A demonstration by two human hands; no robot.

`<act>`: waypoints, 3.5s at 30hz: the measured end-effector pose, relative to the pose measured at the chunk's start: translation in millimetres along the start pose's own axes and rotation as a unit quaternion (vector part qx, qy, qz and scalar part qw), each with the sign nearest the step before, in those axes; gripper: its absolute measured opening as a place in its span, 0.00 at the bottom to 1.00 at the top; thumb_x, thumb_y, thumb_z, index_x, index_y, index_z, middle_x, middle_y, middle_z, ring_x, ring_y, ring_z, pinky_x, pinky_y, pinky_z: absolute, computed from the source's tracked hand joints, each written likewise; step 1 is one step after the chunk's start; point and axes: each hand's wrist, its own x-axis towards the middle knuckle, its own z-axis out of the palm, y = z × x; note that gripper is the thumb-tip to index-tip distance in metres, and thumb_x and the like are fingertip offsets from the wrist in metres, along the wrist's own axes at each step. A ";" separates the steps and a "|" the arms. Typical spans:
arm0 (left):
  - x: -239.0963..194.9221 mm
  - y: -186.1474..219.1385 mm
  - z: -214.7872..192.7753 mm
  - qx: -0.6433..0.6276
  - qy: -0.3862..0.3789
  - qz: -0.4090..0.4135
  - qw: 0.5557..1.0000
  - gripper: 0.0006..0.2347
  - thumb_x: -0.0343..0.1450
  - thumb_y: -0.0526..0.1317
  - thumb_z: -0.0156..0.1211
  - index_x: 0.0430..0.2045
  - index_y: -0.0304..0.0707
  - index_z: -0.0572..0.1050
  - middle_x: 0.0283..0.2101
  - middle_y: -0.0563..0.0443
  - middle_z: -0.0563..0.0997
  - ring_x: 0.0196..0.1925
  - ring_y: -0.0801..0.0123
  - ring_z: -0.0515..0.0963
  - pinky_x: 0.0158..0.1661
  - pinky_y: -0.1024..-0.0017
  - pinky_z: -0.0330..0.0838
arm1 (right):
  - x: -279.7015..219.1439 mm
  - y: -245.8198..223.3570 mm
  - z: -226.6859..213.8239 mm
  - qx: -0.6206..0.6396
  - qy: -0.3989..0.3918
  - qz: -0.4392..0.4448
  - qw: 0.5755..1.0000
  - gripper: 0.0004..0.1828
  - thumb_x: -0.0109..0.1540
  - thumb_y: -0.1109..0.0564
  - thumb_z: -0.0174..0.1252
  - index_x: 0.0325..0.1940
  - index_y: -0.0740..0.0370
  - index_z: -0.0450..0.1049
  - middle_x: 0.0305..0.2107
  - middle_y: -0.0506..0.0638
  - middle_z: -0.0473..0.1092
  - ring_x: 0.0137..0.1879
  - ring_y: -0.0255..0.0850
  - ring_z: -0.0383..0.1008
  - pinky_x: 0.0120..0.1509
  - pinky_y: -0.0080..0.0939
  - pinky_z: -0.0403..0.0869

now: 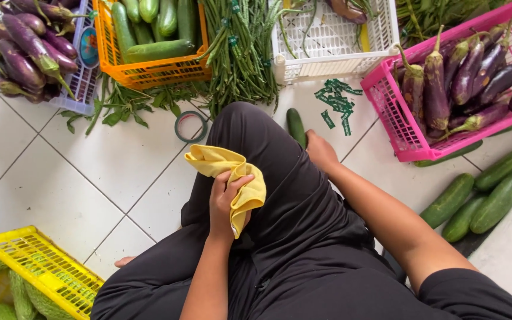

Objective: The person sits on the floor and wipes cucumbers with a yellow cloth. They pick up cucumbers from the floor or nearby crates, wipe them thoroughly, and place them into an orange crate. Other vegetables like eggplants and bitter melons are visible in surrounding crates.

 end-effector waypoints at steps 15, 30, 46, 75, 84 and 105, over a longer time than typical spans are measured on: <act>-13.8 -29.2 -17.9 -0.014 -0.040 -0.079 0.996 0.12 0.68 0.47 0.66 0.45 0.54 0.79 0.42 0.56 0.75 0.45 0.56 0.82 0.49 0.62 0.78 | 10.5 -227.8 -71.9 0.162 0.084 -0.340 0.923 0.24 0.61 0.58 0.64 0.61 0.65 0.72 0.38 0.64 0.73 0.40 0.56 0.78 0.33 0.55 0.75; 20.8 -19.2 -58.4 -0.036 -0.080 -0.143 0.986 0.16 0.61 0.32 0.69 0.42 0.40 0.78 0.47 0.50 0.76 0.41 0.60 0.80 0.43 0.66 0.74 | 81.8 -349.5 -23.6 0.126 -0.075 -0.404 0.903 0.28 0.67 0.54 0.55 0.69 0.71 0.62 0.64 0.63 0.67 0.66 0.49 0.71 0.69 0.43 0.71; 79.7 68.4 39.7 -0.174 -0.096 -0.004 0.980 0.11 0.69 0.40 0.65 0.43 0.51 0.76 0.42 0.54 0.74 0.41 0.57 0.84 0.46 0.68 0.80 | -82.0 -82.5 -107.0 0.168 0.186 -0.266 0.931 0.10 0.66 0.59 0.63 0.52 0.59 0.80 0.37 0.53 0.76 0.41 0.44 0.79 0.51 0.50 0.78; 52.8 113.4 214.6 -0.095 -0.601 0.012 0.794 0.29 0.67 0.32 0.57 0.66 0.39 0.61 0.66 0.40 0.62 0.52 0.31 0.79 0.48 0.47 0.78 | -155.1 285.2 -124.5 0.028 0.170 0.390 0.904 0.52 0.59 0.49 0.64 0.77 0.75 0.44 0.59 0.77 0.63 0.62 0.70 0.69 0.57 0.67 0.76; 50.0 93.3 194.1 -0.200 -0.442 -0.148 0.862 0.27 0.68 0.40 0.62 0.62 0.26 0.64 0.61 0.26 0.64 0.60 0.26 0.72 0.59 0.49 0.71 | -140.9 175.2 -152.4 0.268 0.008 0.287 0.920 0.34 0.53 0.49 0.70 0.55 0.76 0.72 0.36 0.72 0.74 0.34 0.56 0.79 0.41 0.54 0.82; 59.5 37.0 96.3 -0.563 0.006 -0.437 0.702 0.23 0.59 0.31 0.78 0.48 0.30 0.77 0.43 0.42 0.85 0.41 0.68 0.82 0.44 0.60 0.80 | -95.6 -87.3 -114.3 0.271 0.185 -0.267 0.906 0.15 0.67 0.63 0.56 0.59 0.65 0.76 0.38 0.56 0.72 0.46 0.42 0.73 0.58 0.42 0.75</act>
